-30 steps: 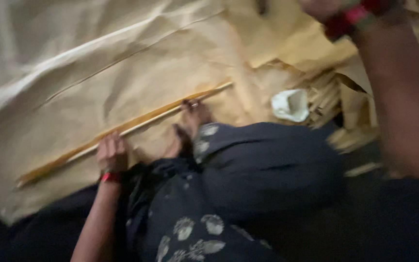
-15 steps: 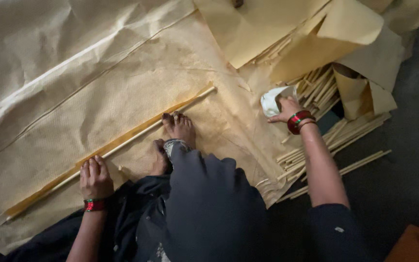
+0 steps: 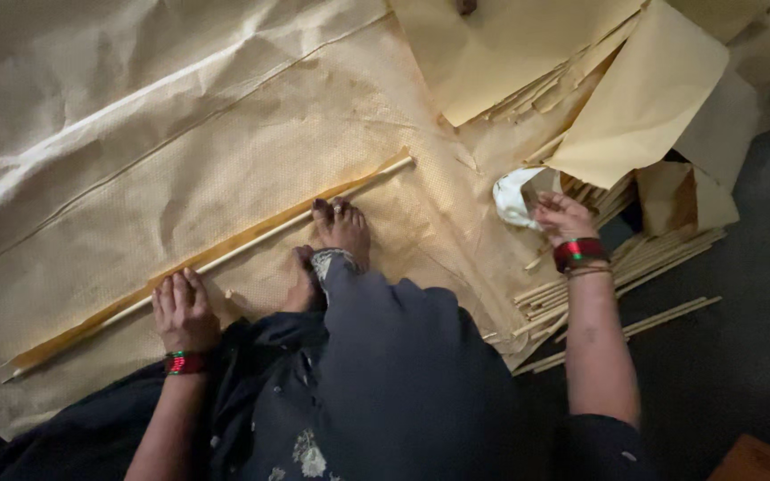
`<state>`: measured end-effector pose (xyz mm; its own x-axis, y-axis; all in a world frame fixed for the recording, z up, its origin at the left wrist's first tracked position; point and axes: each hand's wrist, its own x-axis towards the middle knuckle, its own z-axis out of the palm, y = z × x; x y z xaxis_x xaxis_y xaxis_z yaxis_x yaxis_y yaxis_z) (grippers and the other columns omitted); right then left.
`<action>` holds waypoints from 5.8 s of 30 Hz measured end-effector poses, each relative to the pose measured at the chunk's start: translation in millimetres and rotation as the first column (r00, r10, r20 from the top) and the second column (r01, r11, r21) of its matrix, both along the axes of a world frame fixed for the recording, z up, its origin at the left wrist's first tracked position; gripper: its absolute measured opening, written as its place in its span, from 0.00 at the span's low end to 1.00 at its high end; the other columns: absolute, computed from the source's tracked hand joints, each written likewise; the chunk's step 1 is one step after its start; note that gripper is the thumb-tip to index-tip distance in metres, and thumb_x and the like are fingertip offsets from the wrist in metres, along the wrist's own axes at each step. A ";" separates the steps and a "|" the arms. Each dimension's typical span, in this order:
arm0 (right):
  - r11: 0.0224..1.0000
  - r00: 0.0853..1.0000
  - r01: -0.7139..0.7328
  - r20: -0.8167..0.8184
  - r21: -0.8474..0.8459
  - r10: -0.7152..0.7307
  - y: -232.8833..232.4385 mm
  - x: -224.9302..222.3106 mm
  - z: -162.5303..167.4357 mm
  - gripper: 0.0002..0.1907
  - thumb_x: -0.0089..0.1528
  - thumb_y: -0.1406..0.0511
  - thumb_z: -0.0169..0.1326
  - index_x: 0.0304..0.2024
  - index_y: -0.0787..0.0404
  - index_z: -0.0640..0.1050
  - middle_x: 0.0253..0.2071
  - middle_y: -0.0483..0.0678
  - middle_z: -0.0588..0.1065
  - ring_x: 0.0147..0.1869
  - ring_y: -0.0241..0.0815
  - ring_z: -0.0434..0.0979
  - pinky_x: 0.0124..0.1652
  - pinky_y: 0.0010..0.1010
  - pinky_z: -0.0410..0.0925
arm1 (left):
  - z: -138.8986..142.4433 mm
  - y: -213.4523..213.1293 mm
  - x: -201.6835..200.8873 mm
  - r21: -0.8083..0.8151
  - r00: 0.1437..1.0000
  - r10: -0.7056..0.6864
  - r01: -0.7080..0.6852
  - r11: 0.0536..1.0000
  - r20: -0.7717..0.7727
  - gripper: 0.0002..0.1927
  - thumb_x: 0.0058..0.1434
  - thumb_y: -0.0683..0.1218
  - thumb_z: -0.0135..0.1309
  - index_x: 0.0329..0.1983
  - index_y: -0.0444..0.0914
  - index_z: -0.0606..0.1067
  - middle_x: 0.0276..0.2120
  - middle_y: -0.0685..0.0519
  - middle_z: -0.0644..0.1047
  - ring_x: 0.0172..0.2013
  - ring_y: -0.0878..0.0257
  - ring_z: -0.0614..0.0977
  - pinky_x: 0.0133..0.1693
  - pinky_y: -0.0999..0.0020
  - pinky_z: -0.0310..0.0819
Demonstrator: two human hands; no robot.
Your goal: The person sits on the floor and rolls kraft paper sheets around a thin wooden stick, aligning the stick along the sheet edge and pressing the paper flat. They smooth the rolled seam, work the stick along the sheet, and set finished rolled sheets aside with other completed rolls.
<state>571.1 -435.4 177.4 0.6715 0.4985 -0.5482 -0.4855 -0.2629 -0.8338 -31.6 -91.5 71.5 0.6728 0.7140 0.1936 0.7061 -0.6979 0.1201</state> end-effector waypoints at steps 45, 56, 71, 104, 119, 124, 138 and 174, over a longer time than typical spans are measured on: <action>-0.459 -0.870 -0.485 0.466 -0.744 0.163 544.6 -568.3 -25.3 0.34 0.51 0.83 0.49 0.57 0.53 0.75 0.55 0.58 0.68 0.57 0.62 0.72 0.53 0.44 0.71 | 17.3 114.5 -133.0 -0.466 0.792 0.269 -0.556 0.689 -0.547 0.27 0.71 0.51 0.36 0.74 0.50 0.60 0.74 0.60 0.57 0.74 0.49 0.52 0.63 0.25 0.17; -0.379 -0.897 -0.442 0.406 -0.813 0.175 539.5 -586.3 -13.5 0.37 0.53 0.80 0.51 0.62 0.46 0.76 0.54 0.56 0.69 0.53 0.61 0.73 0.46 0.47 0.71 | 10.1 112.9 -128.6 -0.404 0.789 0.297 -0.551 0.730 -0.539 0.26 0.67 0.51 0.41 0.70 0.51 0.66 0.71 0.56 0.62 0.72 0.48 0.54 0.61 0.26 0.19; -0.332 -0.929 -0.368 0.361 -0.869 0.084 527.3 -551.5 -1.1 0.36 0.52 0.80 0.51 0.61 0.49 0.76 0.57 0.56 0.70 0.53 0.59 0.75 0.44 0.44 0.73 | 0.5 111.2 -122.7 -0.296 0.766 0.338 -0.554 0.778 -0.546 0.23 0.67 0.54 0.39 0.65 0.56 0.69 0.69 0.53 0.64 0.70 0.47 0.57 0.62 0.28 0.20; -0.225 -0.963 -0.242 0.262 -0.944 -0.062 490.9 -472.2 -18.8 0.34 0.61 0.77 0.51 0.64 0.39 0.75 0.56 0.53 0.73 0.57 0.51 0.75 0.42 0.36 0.73 | -3.4 110.0 -105.7 -0.372 0.805 0.311 -0.529 0.763 -0.506 0.20 0.66 0.52 0.48 0.61 0.54 0.76 0.59 0.50 0.76 0.67 0.47 0.61 0.56 0.39 0.52; -0.106 -0.932 -0.326 0.338 -0.939 -0.127 471.1 -439.9 -12.2 0.25 0.69 0.62 0.53 0.69 0.37 0.73 0.58 0.52 0.71 0.64 0.52 0.71 0.61 0.47 0.63 | -0.7 105.0 -68.9 -0.285 0.779 0.303 -0.515 0.809 -0.549 0.15 0.65 0.40 0.49 0.45 0.44 0.85 0.39 0.49 0.84 0.46 0.45 0.82 0.53 0.31 0.51; -0.040 -0.938 -0.293 0.295 -0.955 -0.183 463.2 -421.0 -5.6 0.24 0.69 0.63 0.50 0.67 0.35 0.73 0.59 0.49 0.71 0.66 0.48 0.71 0.64 0.43 0.62 | -0.7 105.9 -69.0 -0.188 0.766 0.369 -0.528 0.828 -0.526 0.15 0.59 0.43 0.47 0.42 0.43 0.84 0.39 0.48 0.84 0.49 0.41 0.81 0.49 0.23 0.50; 0.022 -0.957 -0.252 0.246 -0.967 -0.151 455.5 -434.1 -5.8 0.25 0.69 0.64 0.50 0.68 0.34 0.72 0.61 0.49 0.69 0.71 0.48 0.65 0.65 0.44 0.58 | 5.8 108.7 -74.3 -0.288 0.795 0.335 -0.521 0.803 -0.505 0.14 0.66 0.41 0.47 0.45 0.38 0.84 0.37 0.46 0.84 0.45 0.43 0.82 0.53 0.33 0.53; -0.162 -0.674 -0.004 -0.117 -0.987 0.730 343.5 -98.6 157.3 0.21 0.59 0.66 0.60 0.56 0.55 0.78 0.54 0.53 0.77 0.58 0.52 0.77 0.54 0.44 0.71 | -54.7 28.0 -21.5 -0.091 0.963 0.270 -0.267 0.959 0.020 0.12 0.69 0.43 0.47 0.50 0.35 0.77 0.41 0.37 0.78 0.44 0.41 0.80 0.52 0.44 0.74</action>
<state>472.5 -92.0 334.7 -0.0497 0.7733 -0.6321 0.9444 0.2424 0.2223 -53.1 -63.4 16.8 0.4485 0.8825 0.1415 0.8608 -0.4692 0.1971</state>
